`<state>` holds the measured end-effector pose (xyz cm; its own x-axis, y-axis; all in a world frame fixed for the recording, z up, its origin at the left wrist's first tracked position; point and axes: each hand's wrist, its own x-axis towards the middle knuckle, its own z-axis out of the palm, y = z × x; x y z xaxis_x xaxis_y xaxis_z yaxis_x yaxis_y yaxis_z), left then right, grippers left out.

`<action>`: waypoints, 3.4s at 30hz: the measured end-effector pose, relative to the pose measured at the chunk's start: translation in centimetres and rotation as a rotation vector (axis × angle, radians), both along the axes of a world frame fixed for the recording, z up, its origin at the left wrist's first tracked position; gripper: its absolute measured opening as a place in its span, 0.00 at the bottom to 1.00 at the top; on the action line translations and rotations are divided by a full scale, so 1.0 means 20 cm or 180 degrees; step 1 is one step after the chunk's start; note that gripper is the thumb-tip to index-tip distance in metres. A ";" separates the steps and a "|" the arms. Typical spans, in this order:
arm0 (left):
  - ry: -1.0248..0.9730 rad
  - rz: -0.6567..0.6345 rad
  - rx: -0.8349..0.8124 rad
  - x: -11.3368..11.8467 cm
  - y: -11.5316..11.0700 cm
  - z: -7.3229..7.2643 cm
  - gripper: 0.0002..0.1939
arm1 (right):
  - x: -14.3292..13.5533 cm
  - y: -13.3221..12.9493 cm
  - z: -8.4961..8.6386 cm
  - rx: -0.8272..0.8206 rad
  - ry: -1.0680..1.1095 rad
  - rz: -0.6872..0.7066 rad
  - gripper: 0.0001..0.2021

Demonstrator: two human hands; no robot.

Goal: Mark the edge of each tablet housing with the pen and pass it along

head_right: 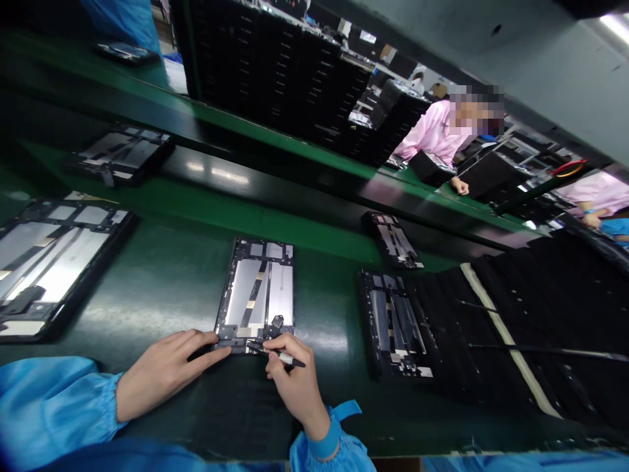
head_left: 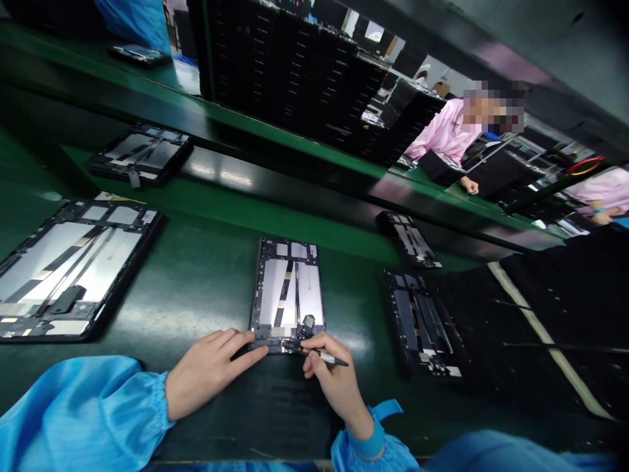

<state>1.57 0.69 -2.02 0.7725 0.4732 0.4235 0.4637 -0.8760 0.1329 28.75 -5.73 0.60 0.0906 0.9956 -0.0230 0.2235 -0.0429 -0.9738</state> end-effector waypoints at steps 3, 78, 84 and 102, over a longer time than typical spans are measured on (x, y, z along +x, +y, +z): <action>-0.0023 -0.0092 0.0049 -0.02 0.01 0.02 0.21 | -0.02 -0.02 0.00 0.0017 0.0271 0.0043 0.09; -0.0528 -0.0246 -0.0124 0.00 0.04 0.08 0.16 | -0.12 0.41 0.12 -0.1273 0.0343 0.1143 0.22; -0.0547 -0.0246 -0.0137 0.00 0.04 0.09 0.16 | -0.13 0.41 0.12 -0.1246 0.0325 0.1092 0.22; 0.0241 -0.0273 0.0219 -0.05 0.01 0.06 0.24 | -0.12 0.38 0.12 -0.1171 0.0408 0.0824 0.19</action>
<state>0.59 0.94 -0.75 0.8399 0.3758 0.3915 0.3931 -0.9187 0.0386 26.31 1.91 3.09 -0.1862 0.9086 -0.3737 0.1513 -0.3493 -0.9247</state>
